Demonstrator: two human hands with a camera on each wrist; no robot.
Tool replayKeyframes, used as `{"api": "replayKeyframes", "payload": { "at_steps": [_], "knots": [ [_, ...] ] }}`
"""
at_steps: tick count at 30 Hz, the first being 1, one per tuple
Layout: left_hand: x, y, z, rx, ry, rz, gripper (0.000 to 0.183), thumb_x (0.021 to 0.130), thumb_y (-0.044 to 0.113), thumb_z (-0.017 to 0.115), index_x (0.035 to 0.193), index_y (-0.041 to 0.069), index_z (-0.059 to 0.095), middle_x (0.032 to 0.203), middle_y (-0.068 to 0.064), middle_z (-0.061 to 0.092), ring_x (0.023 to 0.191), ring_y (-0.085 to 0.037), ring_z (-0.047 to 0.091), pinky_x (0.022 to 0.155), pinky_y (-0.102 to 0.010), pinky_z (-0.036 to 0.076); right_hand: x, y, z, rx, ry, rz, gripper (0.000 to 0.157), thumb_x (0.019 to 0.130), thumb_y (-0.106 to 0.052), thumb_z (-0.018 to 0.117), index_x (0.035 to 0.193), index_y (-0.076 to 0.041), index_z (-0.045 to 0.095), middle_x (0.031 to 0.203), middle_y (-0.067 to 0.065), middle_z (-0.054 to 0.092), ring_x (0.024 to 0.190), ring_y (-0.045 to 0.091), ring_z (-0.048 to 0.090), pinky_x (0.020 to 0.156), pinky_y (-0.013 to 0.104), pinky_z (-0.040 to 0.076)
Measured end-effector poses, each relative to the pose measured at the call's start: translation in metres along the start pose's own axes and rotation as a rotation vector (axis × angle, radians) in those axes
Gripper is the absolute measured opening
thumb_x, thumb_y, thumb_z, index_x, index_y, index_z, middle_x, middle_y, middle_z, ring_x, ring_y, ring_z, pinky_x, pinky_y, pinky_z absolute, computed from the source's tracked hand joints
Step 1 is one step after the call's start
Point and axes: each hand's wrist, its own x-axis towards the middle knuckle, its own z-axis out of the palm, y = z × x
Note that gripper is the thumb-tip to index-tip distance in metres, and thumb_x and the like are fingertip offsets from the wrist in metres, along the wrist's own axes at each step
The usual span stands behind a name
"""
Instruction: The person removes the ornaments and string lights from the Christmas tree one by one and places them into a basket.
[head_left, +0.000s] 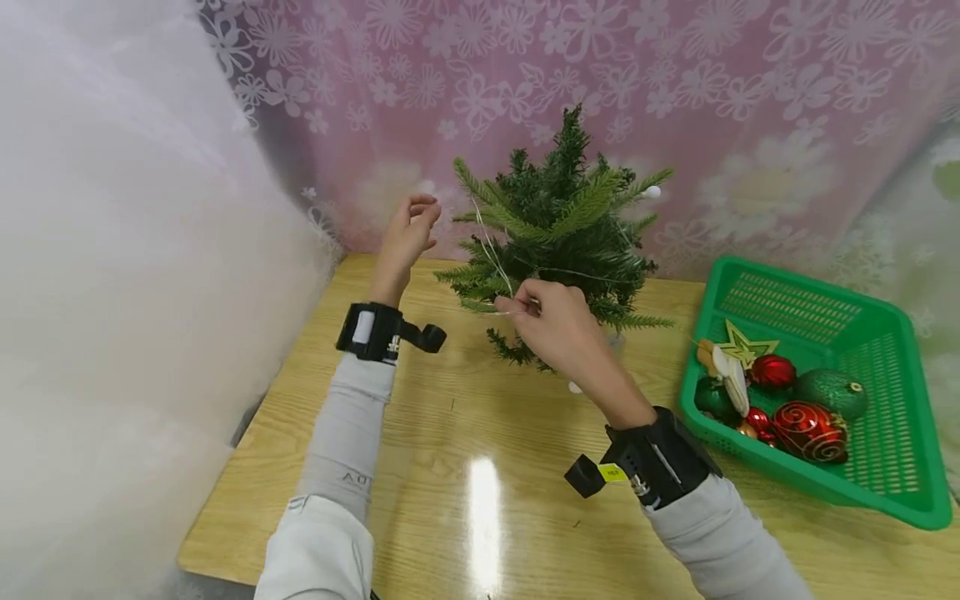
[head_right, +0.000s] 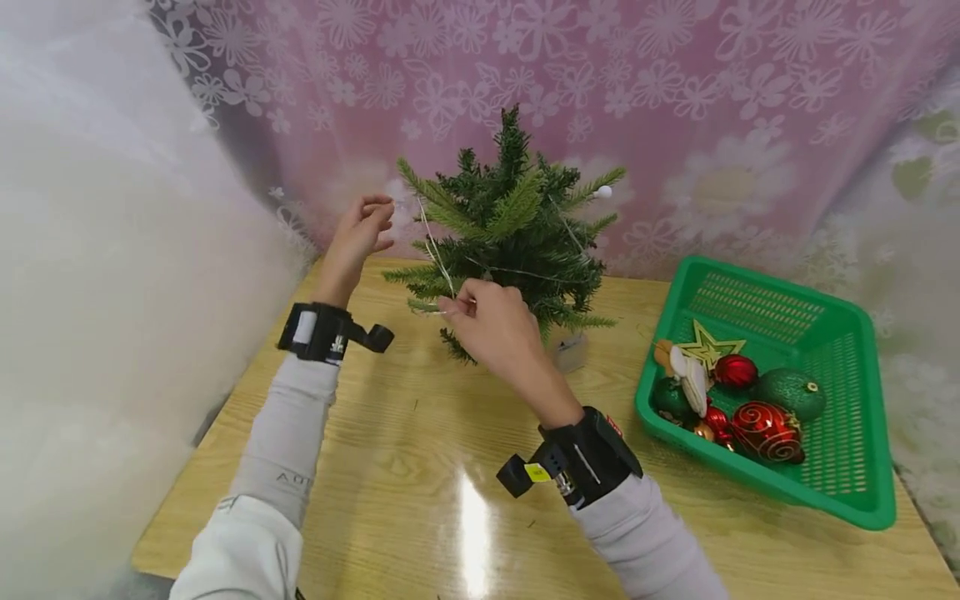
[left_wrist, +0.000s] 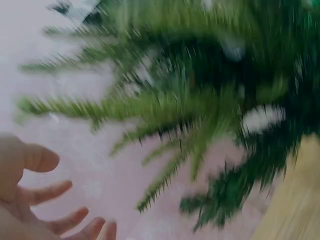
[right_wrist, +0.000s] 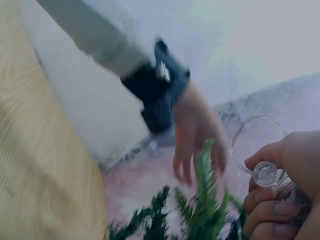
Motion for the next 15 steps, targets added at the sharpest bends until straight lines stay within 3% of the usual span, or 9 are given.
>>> {"api": "replayKeyframes", "payload": {
  "at_steps": [7, 11, 15],
  "knots": [
    [0.048, -0.002, 0.009, 0.738, -0.295, 0.174, 0.048, 0.103, 0.016, 0.046, 0.148, 0.002, 0.034, 0.152, -0.02, 0.028, 0.137, -0.035, 0.034, 0.11, -0.043, 0.032, -0.005, -0.017, 0.001, 0.094, -0.005, -0.071, 0.033, 0.1, -0.034, 0.053, 0.079, -0.009, 0.057, 0.054, 0.0, 0.04, 0.043, 0.018, 0.034, 0.046, 0.03, 0.03],
    [0.058, -0.013, 0.016, 0.921, -0.381, 0.196, 0.048, 0.101, 0.014, 0.052, 0.144, -0.003, 0.04, 0.149, -0.022, 0.035, 0.131, -0.037, 0.041, 0.104, -0.043, 0.039, -0.007, -0.02, 0.002, 0.128, 0.011, -0.089, 0.035, 0.101, -0.033, 0.051, 0.076, -0.01, 0.054, 0.056, 0.001, 0.038, 0.045, 0.019, 0.032, 0.047, 0.03, 0.028],
    [0.059, -0.025, 0.018, 0.904, -0.351, 0.206, 0.038, 0.101, 0.012, 0.052, 0.137, 0.0, 0.051, 0.134, -0.019, 0.054, 0.12, -0.032, 0.054, 0.09, -0.04, 0.048, -0.01, -0.023, 0.001, 0.162, 0.031, -0.111, 0.037, 0.102, -0.034, 0.048, 0.074, -0.01, 0.052, 0.058, 0.003, 0.039, 0.046, 0.021, 0.033, 0.049, 0.031, 0.03]
  ]
}}
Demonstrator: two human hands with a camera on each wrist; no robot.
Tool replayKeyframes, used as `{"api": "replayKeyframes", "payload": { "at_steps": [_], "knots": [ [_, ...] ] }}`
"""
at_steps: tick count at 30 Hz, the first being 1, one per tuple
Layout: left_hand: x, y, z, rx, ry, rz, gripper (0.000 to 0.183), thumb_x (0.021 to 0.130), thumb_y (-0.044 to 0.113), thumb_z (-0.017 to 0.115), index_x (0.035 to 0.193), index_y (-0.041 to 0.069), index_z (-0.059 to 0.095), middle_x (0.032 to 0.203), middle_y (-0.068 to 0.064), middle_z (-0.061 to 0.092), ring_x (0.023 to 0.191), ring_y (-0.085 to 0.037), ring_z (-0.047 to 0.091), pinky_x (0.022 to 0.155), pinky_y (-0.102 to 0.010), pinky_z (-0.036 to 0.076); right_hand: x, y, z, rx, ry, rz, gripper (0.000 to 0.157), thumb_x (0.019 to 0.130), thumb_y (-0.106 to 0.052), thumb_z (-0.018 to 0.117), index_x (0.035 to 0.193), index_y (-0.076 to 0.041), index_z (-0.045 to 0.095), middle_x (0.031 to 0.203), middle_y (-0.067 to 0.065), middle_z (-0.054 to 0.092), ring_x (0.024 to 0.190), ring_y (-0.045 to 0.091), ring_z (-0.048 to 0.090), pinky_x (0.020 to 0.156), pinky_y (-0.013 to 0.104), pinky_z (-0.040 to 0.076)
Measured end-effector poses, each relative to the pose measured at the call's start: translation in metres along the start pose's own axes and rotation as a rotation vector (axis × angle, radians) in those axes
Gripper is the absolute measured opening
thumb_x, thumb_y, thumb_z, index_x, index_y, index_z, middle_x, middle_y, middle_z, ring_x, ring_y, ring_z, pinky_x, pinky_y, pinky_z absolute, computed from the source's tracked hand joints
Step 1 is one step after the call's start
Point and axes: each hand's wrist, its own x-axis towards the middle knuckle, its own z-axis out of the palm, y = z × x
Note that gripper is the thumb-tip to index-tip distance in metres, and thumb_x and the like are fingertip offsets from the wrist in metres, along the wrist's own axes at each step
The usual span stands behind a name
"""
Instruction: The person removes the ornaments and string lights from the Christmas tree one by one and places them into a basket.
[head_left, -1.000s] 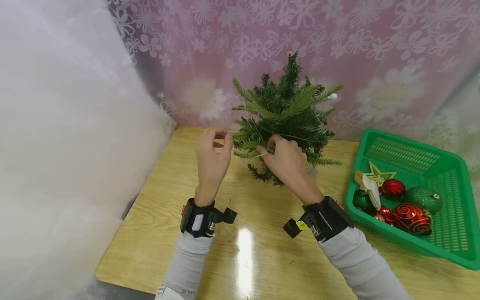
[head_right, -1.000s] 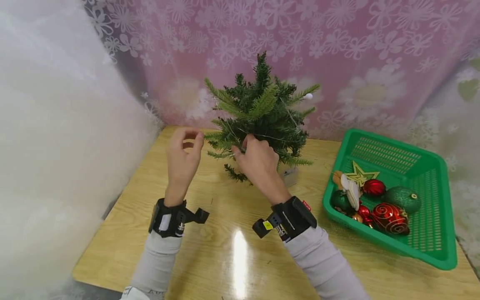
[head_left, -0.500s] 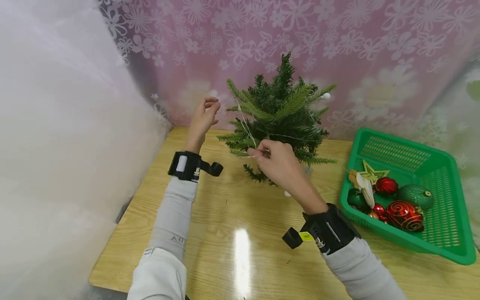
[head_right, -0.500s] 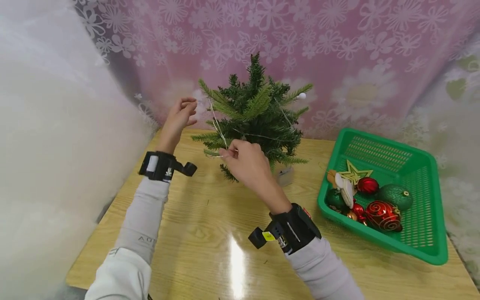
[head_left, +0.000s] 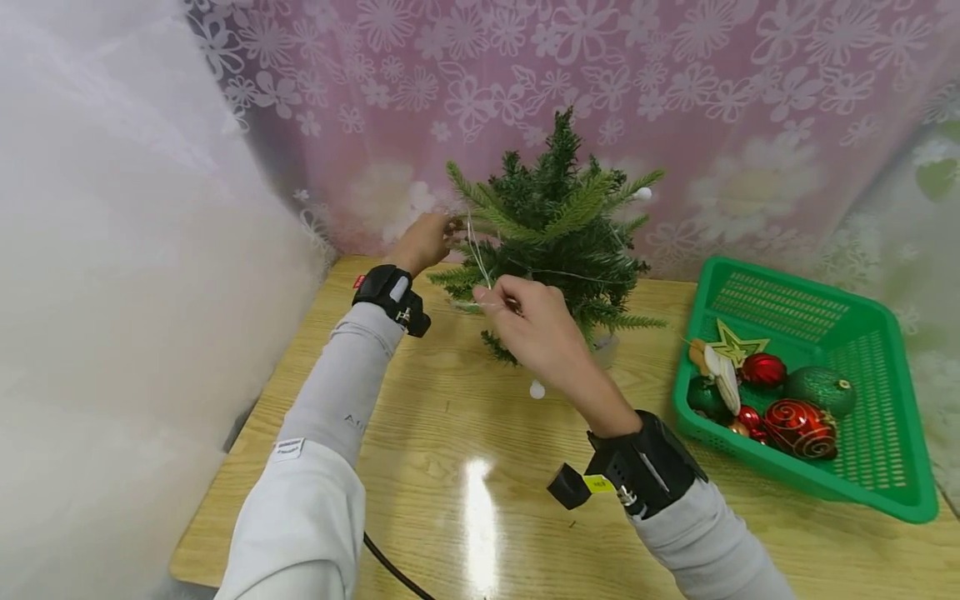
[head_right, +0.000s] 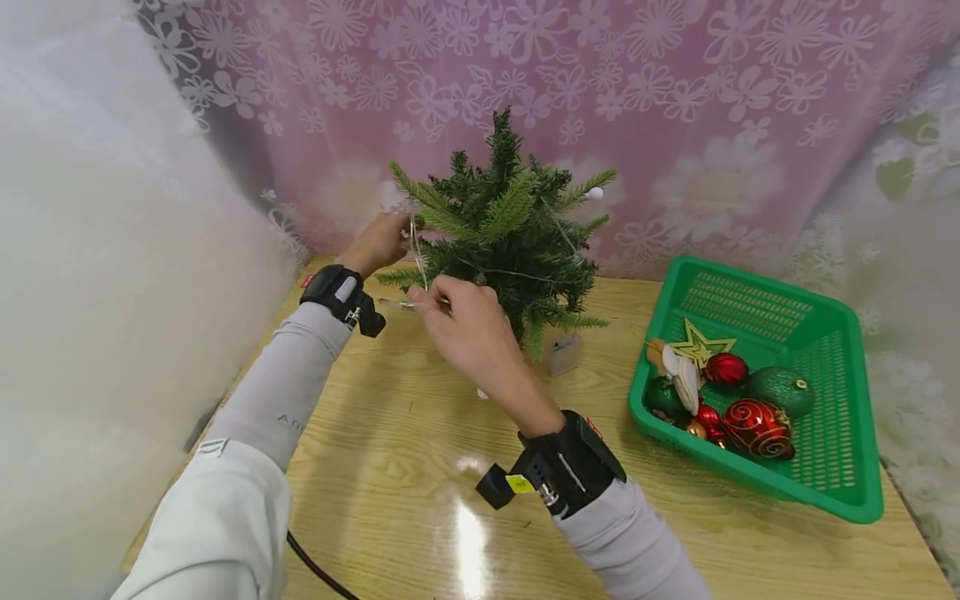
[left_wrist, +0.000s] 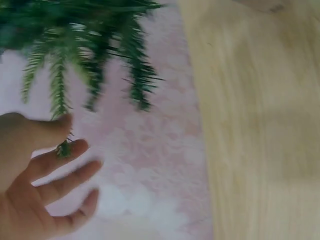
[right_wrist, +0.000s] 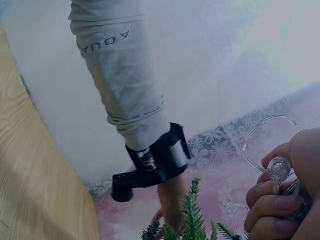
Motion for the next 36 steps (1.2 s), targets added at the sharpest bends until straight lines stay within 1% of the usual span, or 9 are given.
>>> {"api": "replayKeyframes", "payload": {
  "at_steps": [4, 7, 12, 16, 21, 25, 30, 33, 36],
  "knots": [
    [-0.006, -0.007, 0.005, -0.01, 0.109, -0.003, 0.027, 0.1, 0.013, 0.053, 0.123, 0.001, 0.063, 0.116, -0.019, 0.066, 0.098, -0.029, 0.065, 0.078, -0.037, 0.052, -0.002, -0.002, -0.001, 0.026, 0.002, -0.018, 0.036, 0.103, -0.033, 0.048, 0.074, -0.01, 0.051, 0.058, 0.003, 0.04, 0.046, 0.021, 0.034, 0.049, 0.032, 0.032],
    [-0.011, -0.009, 0.004, 0.007, 0.149, -0.003, 0.025, 0.1, 0.014, 0.055, 0.118, 0.002, 0.066, 0.109, -0.018, 0.068, 0.092, -0.028, 0.066, 0.075, -0.037, 0.053, -0.003, -0.002, -0.001, 0.039, 0.007, -0.026, 0.036, 0.102, -0.033, 0.048, 0.075, -0.01, 0.051, 0.057, 0.003, 0.04, 0.046, 0.021, 0.035, 0.049, 0.032, 0.032],
    [-0.027, -0.011, 0.001, 0.022, 0.166, 0.016, 0.024, 0.1, 0.015, 0.055, 0.118, 0.003, 0.067, 0.104, -0.017, 0.069, 0.085, -0.026, 0.066, 0.073, -0.037, 0.052, -0.006, -0.002, -0.002, 0.088, 0.015, -0.041, 0.036, 0.102, -0.034, 0.048, 0.075, -0.01, 0.049, 0.059, 0.004, 0.039, 0.048, 0.023, 0.035, 0.052, 0.033, 0.033],
    [-0.044, -0.014, 0.003, 0.01, 0.197, 0.061, 0.023, 0.098, 0.014, 0.056, 0.113, 0.001, 0.068, 0.098, -0.018, 0.07, 0.077, -0.026, 0.066, 0.066, -0.037, 0.052, -0.01, -0.004, -0.003, 0.124, 0.039, -0.052, 0.035, 0.102, -0.033, 0.049, 0.075, -0.01, 0.047, 0.061, 0.005, 0.038, 0.05, 0.024, 0.035, 0.054, 0.033, 0.033],
    [-0.067, -0.015, 0.006, 0.012, 0.233, 0.106, 0.019, 0.096, 0.013, 0.058, 0.105, 0.0, 0.069, 0.091, -0.016, 0.07, 0.077, -0.025, 0.067, 0.064, -0.037, 0.054, -0.016, -0.006, -0.004, 0.129, 0.056, -0.071, 0.034, 0.102, -0.032, 0.049, 0.076, -0.011, 0.048, 0.061, 0.005, 0.038, 0.051, 0.025, 0.036, 0.056, 0.034, 0.034],
    [-0.083, -0.013, 0.01, 0.004, 0.255, 0.13, 0.017, 0.095, 0.012, 0.059, 0.1, -0.001, 0.069, 0.087, -0.016, 0.07, 0.076, -0.025, 0.067, 0.065, -0.037, 0.054, -0.021, -0.008, -0.004, 0.136, 0.056, -0.082, 0.034, 0.103, -0.032, 0.049, 0.076, -0.011, 0.048, 0.059, 0.005, 0.038, 0.05, 0.024, 0.037, 0.056, 0.033, 0.035],
    [-0.103, -0.009, 0.014, 0.018, 0.293, 0.136, 0.016, 0.095, 0.013, 0.058, 0.095, 0.0, 0.068, 0.08, -0.014, 0.068, 0.068, -0.023, 0.065, 0.061, -0.036, 0.053, -0.025, -0.014, -0.007, 0.139, 0.084, -0.133, 0.034, 0.103, -0.031, 0.048, 0.075, -0.011, 0.048, 0.056, 0.005, 0.038, 0.048, 0.023, 0.038, 0.054, 0.033, 0.034],
    [-0.113, -0.005, 0.017, 0.038, 0.309, 0.134, 0.016, 0.095, 0.014, 0.058, 0.092, 0.003, 0.068, 0.077, -0.011, 0.068, 0.062, -0.02, 0.062, 0.057, -0.034, 0.051, -0.027, -0.014, -0.007, 0.128, 0.065, -0.143, 0.033, 0.103, -0.03, 0.049, 0.075, -0.011, 0.048, 0.058, 0.004, 0.039, 0.05, 0.022, 0.039, 0.054, 0.032, 0.034],
    [-0.122, 0.0, 0.021, 0.047, 0.312, 0.142, 0.014, 0.094, 0.014, 0.058, 0.09, 0.004, 0.067, 0.074, -0.009, 0.067, 0.058, -0.018, 0.06, 0.054, -0.032, 0.049, -0.028, -0.012, -0.005, 0.113, 0.042, -0.13, 0.032, 0.102, -0.029, 0.05, 0.075, -0.011, 0.049, 0.06, 0.003, 0.04, 0.052, 0.021, 0.039, 0.055, 0.031, 0.034]
  ]
}}
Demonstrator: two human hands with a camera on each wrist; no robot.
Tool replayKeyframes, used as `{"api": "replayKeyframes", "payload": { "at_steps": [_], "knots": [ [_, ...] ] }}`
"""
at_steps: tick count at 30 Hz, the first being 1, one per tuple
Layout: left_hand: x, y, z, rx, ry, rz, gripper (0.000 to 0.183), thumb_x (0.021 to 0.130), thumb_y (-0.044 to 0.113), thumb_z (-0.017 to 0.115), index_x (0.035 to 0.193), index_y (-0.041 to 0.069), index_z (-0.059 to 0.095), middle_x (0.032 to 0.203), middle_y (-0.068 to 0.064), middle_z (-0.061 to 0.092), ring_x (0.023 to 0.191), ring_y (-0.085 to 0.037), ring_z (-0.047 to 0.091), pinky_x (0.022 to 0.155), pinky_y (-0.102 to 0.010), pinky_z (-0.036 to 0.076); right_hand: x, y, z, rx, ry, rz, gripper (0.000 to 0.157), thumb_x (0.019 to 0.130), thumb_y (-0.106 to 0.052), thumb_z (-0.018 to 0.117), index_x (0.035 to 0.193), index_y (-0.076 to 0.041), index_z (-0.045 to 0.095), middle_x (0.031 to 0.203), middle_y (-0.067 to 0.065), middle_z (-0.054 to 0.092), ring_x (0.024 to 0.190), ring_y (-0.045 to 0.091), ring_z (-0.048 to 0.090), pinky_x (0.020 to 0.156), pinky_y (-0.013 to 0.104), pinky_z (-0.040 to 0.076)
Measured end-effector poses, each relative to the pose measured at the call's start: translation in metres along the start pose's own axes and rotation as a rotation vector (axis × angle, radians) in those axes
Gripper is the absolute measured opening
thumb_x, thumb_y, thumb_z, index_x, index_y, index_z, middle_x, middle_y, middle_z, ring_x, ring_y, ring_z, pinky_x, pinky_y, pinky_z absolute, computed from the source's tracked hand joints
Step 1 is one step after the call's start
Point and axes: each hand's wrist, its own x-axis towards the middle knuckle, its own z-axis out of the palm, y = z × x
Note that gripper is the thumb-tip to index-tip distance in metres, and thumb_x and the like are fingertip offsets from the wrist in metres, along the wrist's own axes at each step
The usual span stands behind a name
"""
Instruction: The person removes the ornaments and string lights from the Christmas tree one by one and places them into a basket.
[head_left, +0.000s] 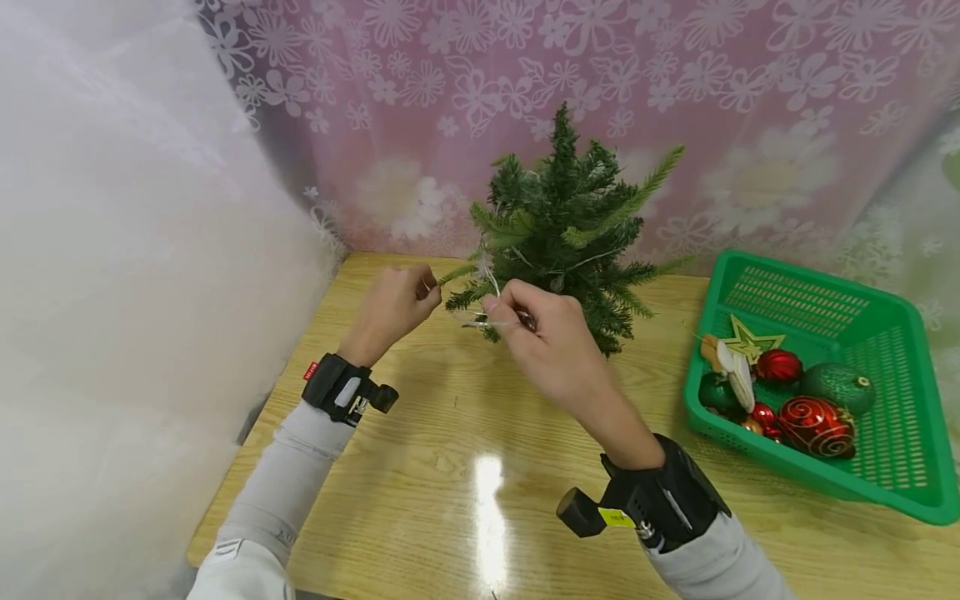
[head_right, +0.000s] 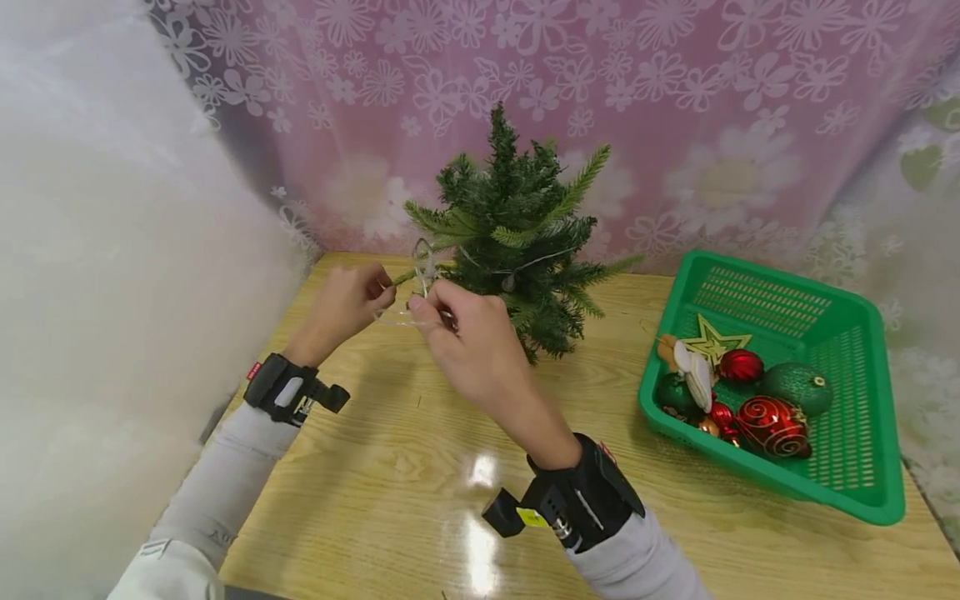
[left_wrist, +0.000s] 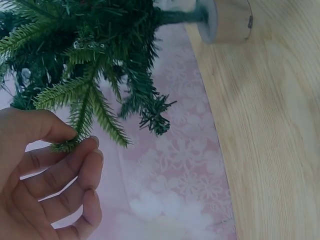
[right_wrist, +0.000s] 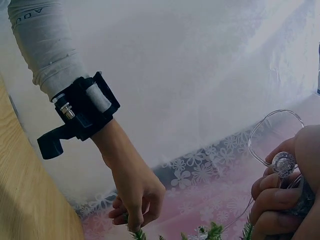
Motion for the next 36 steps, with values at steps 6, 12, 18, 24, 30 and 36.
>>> {"api": "replayKeyframes", "payload": {
  "at_steps": [6, 12, 18, 24, 30, 36],
  "knots": [
    [-0.014, 0.013, 0.003, -0.036, -0.005, 0.008, 0.009, 0.092, 0.011, 0.06, 0.086, 0.006, 0.064, 0.069, -0.005, 0.063, 0.053, -0.014, 0.054, 0.051, -0.03, 0.043, -0.003, 0.004, 0.0, -0.009, -0.003, 0.029, 0.028, 0.103, -0.026, 0.049, 0.078, -0.013, 0.052, 0.062, 0.003, 0.041, 0.053, 0.021, 0.038, 0.054, 0.031, 0.033],
    [-0.029, 0.028, 0.005, -0.035, -0.008, 0.03, 0.013, 0.092, 0.016, 0.064, 0.083, 0.007, 0.063, 0.066, -0.003, 0.061, 0.053, -0.013, 0.054, 0.051, -0.029, 0.043, -0.006, 0.01, 0.001, -0.068, 0.019, 0.095, 0.02, 0.101, -0.025, 0.053, 0.085, -0.013, 0.058, 0.064, 0.003, 0.048, 0.054, 0.021, 0.042, 0.053, 0.032, 0.035],
    [-0.041, 0.042, 0.006, -0.004, -0.017, 0.08, 0.016, 0.092, 0.019, 0.066, 0.083, 0.005, 0.064, 0.064, -0.001, 0.061, 0.052, -0.011, 0.054, 0.05, -0.027, 0.044, -0.008, 0.014, 0.002, -0.281, 0.055, 0.174, 0.023, 0.098, -0.024, 0.056, 0.078, -0.013, 0.051, 0.061, 0.002, 0.048, 0.05, 0.02, 0.043, 0.047, 0.03, 0.032],
    [-0.047, 0.062, 0.006, 0.039, -0.009, 0.144, 0.025, 0.093, 0.024, 0.065, 0.074, 0.01, 0.057, 0.055, 0.004, 0.05, 0.045, -0.008, 0.044, 0.043, -0.023, 0.033, -0.014, 0.007, 0.002, -0.481, 0.05, 0.254, 0.016, 0.097, -0.02, 0.053, 0.085, -0.011, 0.047, 0.056, 0.002, 0.045, 0.045, 0.018, 0.042, 0.045, 0.03, 0.031],
    [-0.052, 0.08, 0.008, 0.067, -0.02, 0.207, 0.03, 0.091, 0.027, 0.067, 0.071, 0.014, 0.051, 0.053, 0.007, 0.042, 0.042, -0.005, 0.038, 0.04, -0.02, 0.03, -0.02, -0.007, 0.001, -0.57, 0.057, 0.321, 0.036, 0.098, -0.023, 0.053, 0.131, -0.008, 0.048, 0.05, 0.004, 0.046, 0.037, 0.018, 0.039, 0.038, 0.028, 0.028],
    [-0.054, 0.091, 0.013, 0.08, -0.033, 0.239, 0.029, 0.091, 0.032, 0.067, 0.073, 0.011, 0.055, 0.052, 0.007, 0.044, 0.042, -0.005, 0.04, 0.04, -0.021, 0.035, -0.017, -0.006, 0.0, -0.699, 0.034, 0.349, 0.063, 0.099, -0.031, 0.053, 0.148, 0.002, 0.031, 0.048, 0.006, 0.046, 0.037, 0.019, 0.041, 0.036, 0.028, 0.028]
  ]
}}
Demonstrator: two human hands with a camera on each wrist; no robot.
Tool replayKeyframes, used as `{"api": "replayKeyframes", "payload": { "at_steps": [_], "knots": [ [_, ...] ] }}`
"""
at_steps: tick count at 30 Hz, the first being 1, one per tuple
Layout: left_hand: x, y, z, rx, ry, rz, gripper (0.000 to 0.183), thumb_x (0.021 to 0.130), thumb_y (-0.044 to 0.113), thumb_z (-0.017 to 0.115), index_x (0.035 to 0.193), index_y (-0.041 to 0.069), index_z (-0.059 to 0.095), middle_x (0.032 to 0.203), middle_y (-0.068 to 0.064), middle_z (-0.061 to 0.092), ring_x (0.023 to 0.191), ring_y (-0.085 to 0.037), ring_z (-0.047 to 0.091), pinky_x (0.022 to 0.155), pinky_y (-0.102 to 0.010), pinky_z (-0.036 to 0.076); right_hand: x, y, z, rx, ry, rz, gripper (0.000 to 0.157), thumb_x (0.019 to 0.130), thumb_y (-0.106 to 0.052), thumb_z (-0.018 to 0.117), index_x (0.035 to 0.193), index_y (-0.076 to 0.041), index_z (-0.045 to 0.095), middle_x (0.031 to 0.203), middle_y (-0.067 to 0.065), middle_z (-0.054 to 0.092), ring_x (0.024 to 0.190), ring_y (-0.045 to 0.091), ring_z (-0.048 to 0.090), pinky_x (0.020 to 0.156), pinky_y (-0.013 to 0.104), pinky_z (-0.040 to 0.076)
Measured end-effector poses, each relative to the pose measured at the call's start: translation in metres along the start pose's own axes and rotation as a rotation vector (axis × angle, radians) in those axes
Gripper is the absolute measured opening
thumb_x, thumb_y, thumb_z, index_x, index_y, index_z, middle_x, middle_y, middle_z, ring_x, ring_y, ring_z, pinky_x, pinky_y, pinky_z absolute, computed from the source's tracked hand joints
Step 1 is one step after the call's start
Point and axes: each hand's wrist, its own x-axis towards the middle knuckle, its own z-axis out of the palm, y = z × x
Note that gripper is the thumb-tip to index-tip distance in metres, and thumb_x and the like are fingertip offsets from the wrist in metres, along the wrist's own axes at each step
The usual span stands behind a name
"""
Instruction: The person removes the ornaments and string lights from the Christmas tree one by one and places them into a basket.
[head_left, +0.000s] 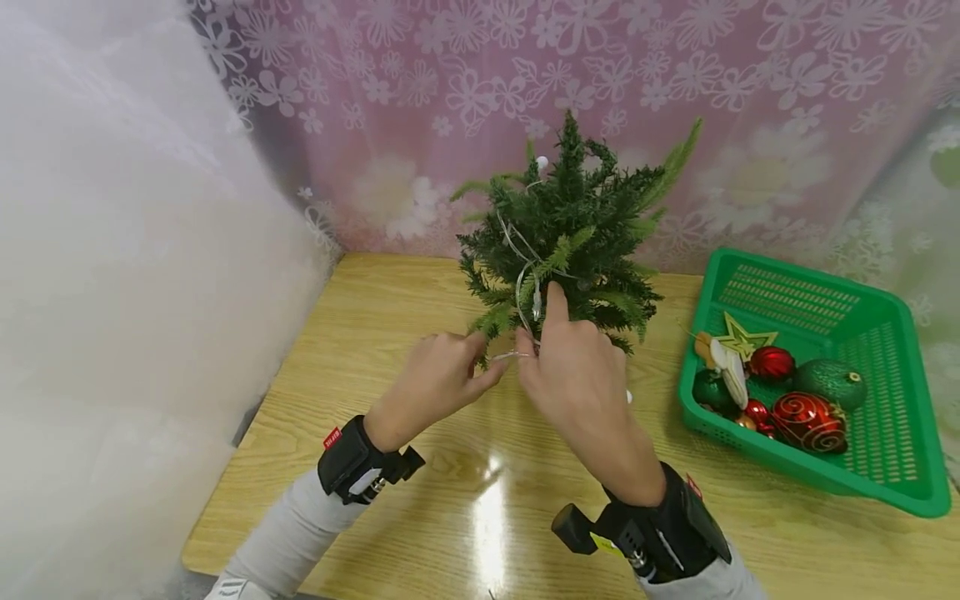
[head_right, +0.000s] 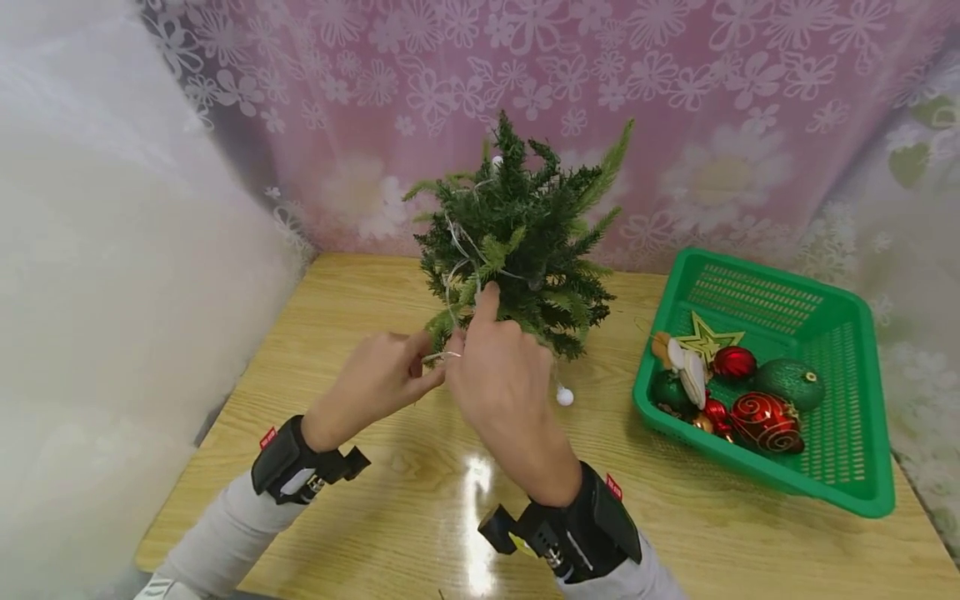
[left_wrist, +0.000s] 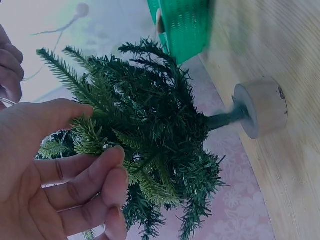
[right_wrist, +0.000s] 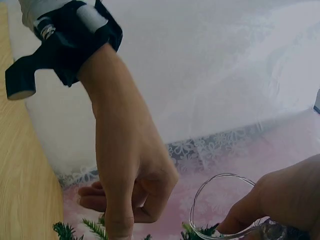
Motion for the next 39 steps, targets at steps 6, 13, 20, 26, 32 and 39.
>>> {"api": "replayKeyframes", "payload": {
  "at_steps": [6, 13, 20, 26, 32, 39],
  "knots": [
    [0.0, 0.008, 0.003, -0.004, -0.032, 0.023, 0.03, 0.091, 0.033, 0.066, 0.07, 0.015, 0.055, 0.053, 0.008, 0.044, 0.043, -0.005, 0.042, 0.042, -0.021, 0.036, 0.013, 0.008, 0.013, -0.032, 0.03, 0.021, 0.045, 0.1, -0.033, 0.051, 0.127, 0.003, 0.05, 0.057, 0.011, 0.053, 0.043, 0.025, 0.048, 0.04, 0.035, 0.037],
    [0.002, 0.018, 0.008, -0.089, -0.065, 0.053, 0.026, 0.093, 0.031, 0.064, 0.075, 0.013, 0.057, 0.054, 0.007, 0.043, 0.044, -0.005, 0.041, 0.043, -0.02, 0.034, 0.019, 0.018, 0.011, -0.018, 0.065, 0.046, 0.031, 0.104, -0.028, 0.043, 0.116, -0.001, 0.053, 0.063, 0.013, 0.056, 0.048, 0.03, 0.052, 0.044, 0.039, 0.039],
    [0.003, 0.021, 0.015, -0.195, -0.055, 0.054, 0.029, 0.092, 0.028, 0.065, 0.07, 0.013, 0.053, 0.053, 0.008, 0.038, 0.042, -0.002, 0.032, 0.042, -0.017, 0.025, 0.008, 0.016, -0.013, 0.107, 0.134, -0.045, 0.033, 0.106, -0.028, 0.036, 0.111, 0.0, 0.053, 0.057, 0.007, 0.048, 0.041, 0.022, 0.044, 0.041, 0.032, 0.032],
    [0.003, 0.023, 0.026, -0.325, -0.07, 0.041, 0.023, 0.092, 0.022, 0.066, 0.073, 0.012, 0.057, 0.054, 0.008, 0.042, 0.043, -0.002, 0.035, 0.044, -0.016, 0.029, 0.006, 0.009, -0.016, 0.104, 0.094, -0.116, 0.036, 0.106, -0.032, 0.033, 0.109, -0.002, 0.054, 0.057, 0.007, 0.047, 0.043, 0.021, 0.044, 0.04, 0.032, 0.032],
    [0.003, 0.02, 0.026, -0.441, -0.067, 0.058, 0.013, 0.093, 0.017, 0.065, 0.081, 0.012, 0.062, 0.063, 0.006, 0.056, 0.05, 0.0, 0.047, 0.049, -0.015, 0.042, 0.008, 0.01, -0.001, 0.042, 0.041, -0.108, 0.03, 0.106, -0.029, 0.037, 0.092, -0.007, 0.051, 0.056, 0.007, 0.047, 0.043, 0.022, 0.047, 0.041, 0.034, 0.035],
    [0.029, -0.018, -0.02, -0.59, 0.304, 0.015, 0.01, 0.09, 0.007, 0.065, 0.083, 0.0, 0.067, 0.073, -0.008, 0.067, 0.063, -0.015, 0.061, 0.063, -0.024, 0.052, 0.006, 0.016, 0.0, 0.046, 0.087, -0.113, 0.029, 0.105, -0.027, 0.039, 0.096, -0.005, 0.055, 0.055, 0.006, 0.048, 0.043, 0.022, 0.046, 0.042, 0.037, 0.037]
  ]
}}
